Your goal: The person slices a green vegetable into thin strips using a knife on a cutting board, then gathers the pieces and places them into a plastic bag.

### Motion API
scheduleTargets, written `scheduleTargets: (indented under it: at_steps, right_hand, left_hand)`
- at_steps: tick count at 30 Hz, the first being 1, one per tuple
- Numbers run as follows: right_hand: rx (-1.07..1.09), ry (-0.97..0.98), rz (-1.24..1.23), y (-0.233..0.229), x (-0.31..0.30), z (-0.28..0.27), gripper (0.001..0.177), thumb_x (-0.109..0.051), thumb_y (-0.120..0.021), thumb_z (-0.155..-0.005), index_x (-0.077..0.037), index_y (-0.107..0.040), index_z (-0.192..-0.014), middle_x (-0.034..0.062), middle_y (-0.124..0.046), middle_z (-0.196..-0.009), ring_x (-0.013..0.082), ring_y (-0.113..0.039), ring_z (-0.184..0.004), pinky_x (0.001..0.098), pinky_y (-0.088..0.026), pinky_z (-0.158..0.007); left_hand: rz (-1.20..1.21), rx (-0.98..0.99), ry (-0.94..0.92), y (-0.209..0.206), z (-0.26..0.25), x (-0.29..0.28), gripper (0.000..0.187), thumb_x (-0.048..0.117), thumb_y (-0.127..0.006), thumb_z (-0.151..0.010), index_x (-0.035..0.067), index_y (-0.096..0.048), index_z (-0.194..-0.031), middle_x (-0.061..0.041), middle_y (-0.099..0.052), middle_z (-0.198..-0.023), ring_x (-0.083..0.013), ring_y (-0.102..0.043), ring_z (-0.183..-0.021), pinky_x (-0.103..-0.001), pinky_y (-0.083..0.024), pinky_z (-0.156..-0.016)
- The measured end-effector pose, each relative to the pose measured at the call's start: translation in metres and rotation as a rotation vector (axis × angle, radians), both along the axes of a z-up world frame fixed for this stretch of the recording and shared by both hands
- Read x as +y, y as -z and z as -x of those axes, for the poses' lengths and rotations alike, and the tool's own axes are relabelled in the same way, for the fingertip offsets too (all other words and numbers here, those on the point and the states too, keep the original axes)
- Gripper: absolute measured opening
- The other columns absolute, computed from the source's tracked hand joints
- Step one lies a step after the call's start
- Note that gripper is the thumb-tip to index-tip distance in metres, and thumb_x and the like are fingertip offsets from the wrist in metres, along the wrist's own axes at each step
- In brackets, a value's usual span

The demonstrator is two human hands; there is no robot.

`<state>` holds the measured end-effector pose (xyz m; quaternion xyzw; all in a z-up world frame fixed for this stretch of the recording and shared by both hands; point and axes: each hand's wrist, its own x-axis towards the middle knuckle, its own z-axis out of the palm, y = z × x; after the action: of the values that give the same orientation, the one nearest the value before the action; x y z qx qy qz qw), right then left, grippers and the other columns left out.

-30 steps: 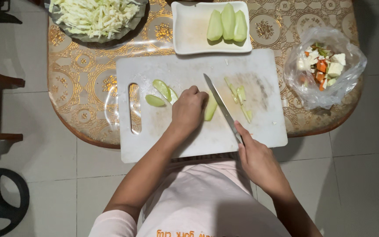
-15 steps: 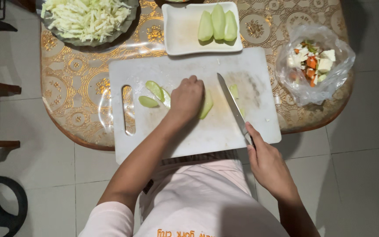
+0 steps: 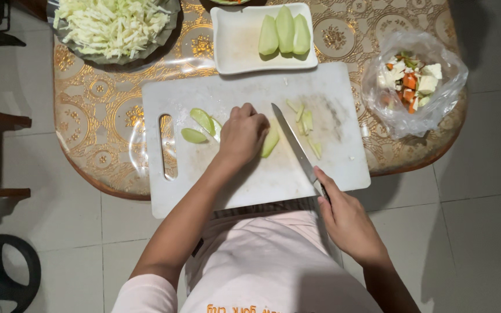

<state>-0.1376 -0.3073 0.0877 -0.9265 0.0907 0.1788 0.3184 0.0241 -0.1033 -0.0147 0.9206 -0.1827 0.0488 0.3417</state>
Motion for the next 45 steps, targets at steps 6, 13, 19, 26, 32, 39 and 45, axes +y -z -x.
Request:
scheduleTargets:
  at_steps: [6, 13, 19, 26, 32, 39, 45]
  right_hand:
    - [-0.056, 0.014, -0.022, 0.002, -0.002, 0.000, 0.061, -0.014, -0.054, -0.097, -0.023, -0.039, -0.155, 0.0295, -0.068, -0.085, 0.0482, -0.068, -0.082, 0.0497, -0.053, -0.076]
    - [-0.082, 0.098, 0.001, -0.006, -0.011, 0.003, 0.061, -0.013, -0.054, -0.096, -0.022, -0.040, -0.155, 0.0286, -0.065, -0.075, 0.0473, -0.066, -0.072, 0.0490, -0.052, -0.071]
    - [-0.091, 0.127, 0.014, -0.008, -0.015, 0.004, 0.061, -0.014, -0.054, -0.097, -0.022, -0.039, -0.156, 0.0275, -0.063, -0.070, 0.0452, -0.065, -0.066, 0.0495, -0.051, -0.068]
    - [-0.334, -0.095, -0.093, 0.016, -0.005, 0.013, 0.058, -0.011, -0.054, -0.098, -0.015, -0.041, -0.155, 0.0325, -0.066, -0.100, 0.0492, -0.067, -0.088, 0.0494, -0.053, -0.077]
    - [-0.209, -0.094, -0.101, 0.024, 0.008, 0.001, 0.060, -0.010, -0.055, -0.096, -0.016, -0.040, -0.154, 0.0301, -0.068, -0.089, 0.0498, -0.067, -0.085, 0.0529, -0.051, -0.077]
    - [-0.162, -0.068, -0.077, 0.010, 0.017, -0.016, 0.058, -0.012, -0.053, -0.097, -0.018, -0.040, -0.154, 0.0291, -0.069, -0.088, 0.0497, -0.068, -0.083, 0.0540, -0.050, -0.075]
    - [-0.249, -0.183, -0.031, 0.013, 0.015, -0.013, 0.058, -0.011, -0.052, -0.098, -0.016, -0.039, -0.155, 0.0296, -0.069, -0.092, 0.0521, -0.065, -0.088, 0.0572, -0.049, -0.075]
  left_hand:
    - [-0.225, -0.095, 0.064, 0.014, -0.007, -0.012, 0.010, 0.015, -0.069, -0.089, 0.006, -0.073, -0.089, -0.011, -0.063, -0.101, -0.0327, -0.060, -0.098, -0.044, -0.054, -0.077]
    - [0.005, -0.027, 0.021, -0.003, -0.025, -0.030, 0.012, 0.017, -0.069, -0.093, 0.005, -0.070, -0.095, -0.010, -0.069, -0.097, -0.0340, -0.060, -0.097, -0.048, -0.051, -0.084]
    - [0.127, -0.092, 0.140, -0.020, -0.016, -0.031, 0.013, 0.013, -0.070, -0.089, 0.011, -0.071, -0.102, -0.010, -0.070, -0.104, -0.0352, -0.061, -0.100, -0.048, -0.049, -0.083]
    - [0.179, 0.188, 0.060, -0.043, 0.041, -0.006, 0.022, 0.004, -0.063, -0.093, -0.001, -0.064, -0.114, -0.024, -0.060, -0.110, -0.0416, -0.059, -0.103, -0.050, -0.049, -0.090]
    - [0.124, 0.058, 0.016, -0.017, 0.054, -0.016, 0.033, -0.001, -0.062, -0.090, -0.006, -0.064, -0.123, -0.024, -0.061, -0.114, -0.0422, -0.061, -0.105, -0.048, -0.052, -0.091]
    - [0.183, 0.039, -0.068, 0.000, 0.037, -0.023, 0.042, 0.000, -0.068, -0.087, -0.012, -0.060, -0.127, -0.025, -0.059, -0.117, -0.0402, -0.063, -0.104, -0.045, -0.053, -0.094]
    - [0.145, 0.121, -0.065, -0.004, 0.031, -0.022, 0.046, 0.000, -0.069, -0.084, -0.008, -0.063, -0.128, -0.024, -0.059, -0.115, -0.0412, -0.065, -0.100, -0.047, -0.053, -0.090]
